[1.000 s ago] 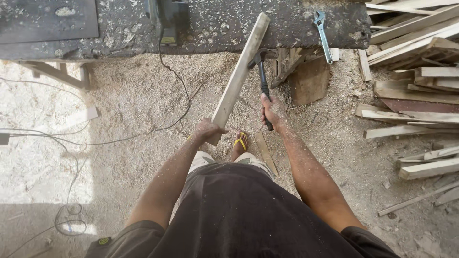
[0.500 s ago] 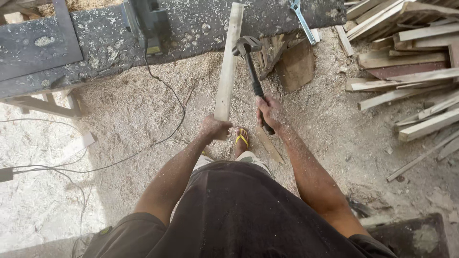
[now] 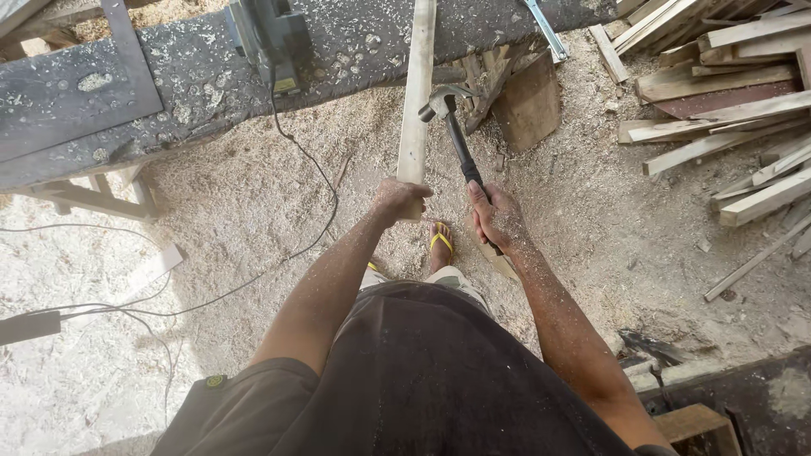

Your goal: The person uses a circular saw to cut a curved line into a plywood sheet laid across sawhorses. They set the saw down, mark the wood with a pencil and a metal square, hammer a thin wooden strip into place along the cut line, then resume cutting along the curve and reposition the plywood.

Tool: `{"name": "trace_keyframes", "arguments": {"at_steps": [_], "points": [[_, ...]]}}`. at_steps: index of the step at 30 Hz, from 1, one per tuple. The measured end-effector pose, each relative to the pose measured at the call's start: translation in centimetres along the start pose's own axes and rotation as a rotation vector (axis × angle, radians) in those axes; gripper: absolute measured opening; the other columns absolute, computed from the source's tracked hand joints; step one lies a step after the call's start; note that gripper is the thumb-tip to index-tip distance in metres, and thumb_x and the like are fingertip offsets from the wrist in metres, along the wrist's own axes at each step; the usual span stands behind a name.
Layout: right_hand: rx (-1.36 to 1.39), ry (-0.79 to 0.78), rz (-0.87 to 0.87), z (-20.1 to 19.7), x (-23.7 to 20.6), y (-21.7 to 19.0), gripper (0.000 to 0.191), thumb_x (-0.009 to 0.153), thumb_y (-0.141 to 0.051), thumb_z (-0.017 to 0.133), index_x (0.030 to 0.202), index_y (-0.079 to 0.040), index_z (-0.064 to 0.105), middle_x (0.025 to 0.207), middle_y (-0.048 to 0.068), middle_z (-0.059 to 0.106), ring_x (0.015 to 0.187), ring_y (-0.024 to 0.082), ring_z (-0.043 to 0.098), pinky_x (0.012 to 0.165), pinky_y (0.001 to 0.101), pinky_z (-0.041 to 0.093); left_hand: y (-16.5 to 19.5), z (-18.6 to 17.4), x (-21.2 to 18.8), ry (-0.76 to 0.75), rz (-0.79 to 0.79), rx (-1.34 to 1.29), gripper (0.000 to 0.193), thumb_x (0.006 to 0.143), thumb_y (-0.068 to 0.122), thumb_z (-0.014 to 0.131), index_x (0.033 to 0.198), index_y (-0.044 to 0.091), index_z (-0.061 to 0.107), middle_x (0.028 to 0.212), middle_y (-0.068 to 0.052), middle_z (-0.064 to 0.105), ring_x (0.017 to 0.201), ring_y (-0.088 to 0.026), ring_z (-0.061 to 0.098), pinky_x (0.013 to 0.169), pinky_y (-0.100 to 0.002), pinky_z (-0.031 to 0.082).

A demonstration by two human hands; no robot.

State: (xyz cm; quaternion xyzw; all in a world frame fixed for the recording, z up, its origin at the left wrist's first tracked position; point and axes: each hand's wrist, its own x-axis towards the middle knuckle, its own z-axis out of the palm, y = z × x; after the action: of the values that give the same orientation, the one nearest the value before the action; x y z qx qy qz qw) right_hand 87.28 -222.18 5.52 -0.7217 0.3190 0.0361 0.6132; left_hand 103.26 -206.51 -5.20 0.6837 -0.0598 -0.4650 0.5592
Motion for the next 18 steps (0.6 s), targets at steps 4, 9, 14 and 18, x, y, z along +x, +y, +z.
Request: {"name": "trace_keyframes", "arguments": {"at_steps": [4,9,14,18], "points": [[0.079,-0.017,-0.012,1.2,-1.7,0.8,0.05,0.105,-0.054,0.048,0.084,-0.01,0.053,0.058,-0.005,0.05,0.041,0.006,0.048,0.037,0.026,0.04,-0.3,0.0,-0.9,0.116,-0.136,-0.047,0.046,0.073,0.02,0.087,0.104,-0.009,0.069,0.079,-0.016,0.074,0.063,-0.022,0.075,0.053,-0.033,0.064],[0.026,0.0,0.089,2.7,-4.1,2.2,0.045,0.102,-0.052,0.05,0.085,-0.011,0.057,0.057,-0.005,0.049,0.04,0.006,0.047,0.036,0.0267,0.04,-1.0,0.3,-2.9,0.143,-0.195,-0.019,0.047,0.073,0.02,0.088,0.104,-0.01,0.069,0.079,-0.015,0.075,0.064,-0.021,0.076,0.055,-0.032,0.065],[-0.102,-0.018,0.11,3.8,-5.5,3.3,0.05,0.104,-0.052,0.05,0.082,-0.007,0.056,0.054,-0.002,0.05,0.04,0.008,0.05,0.036,0.0283,0.041,-2.1,-0.4,-3.2,0.115,-0.214,-0.041,0.048,0.073,0.018,0.087,0.105,-0.009,0.064,0.082,-0.018,0.075,0.064,-0.022,0.076,0.054,-0.033,0.066],[-0.115,-0.042,0.168,3.4,-6.0,3.5,0.048,0.105,-0.051,0.051,0.084,-0.008,0.056,0.055,-0.001,0.051,0.041,0.008,0.05,0.037,0.0289,0.041,-2.3,-0.8,-2.7,0.167,-0.228,0.054,0.049,0.073,0.015,0.085,0.108,-0.013,0.065,0.083,-0.018,0.075,0.064,-0.021,0.077,0.055,-0.03,0.065]]}}
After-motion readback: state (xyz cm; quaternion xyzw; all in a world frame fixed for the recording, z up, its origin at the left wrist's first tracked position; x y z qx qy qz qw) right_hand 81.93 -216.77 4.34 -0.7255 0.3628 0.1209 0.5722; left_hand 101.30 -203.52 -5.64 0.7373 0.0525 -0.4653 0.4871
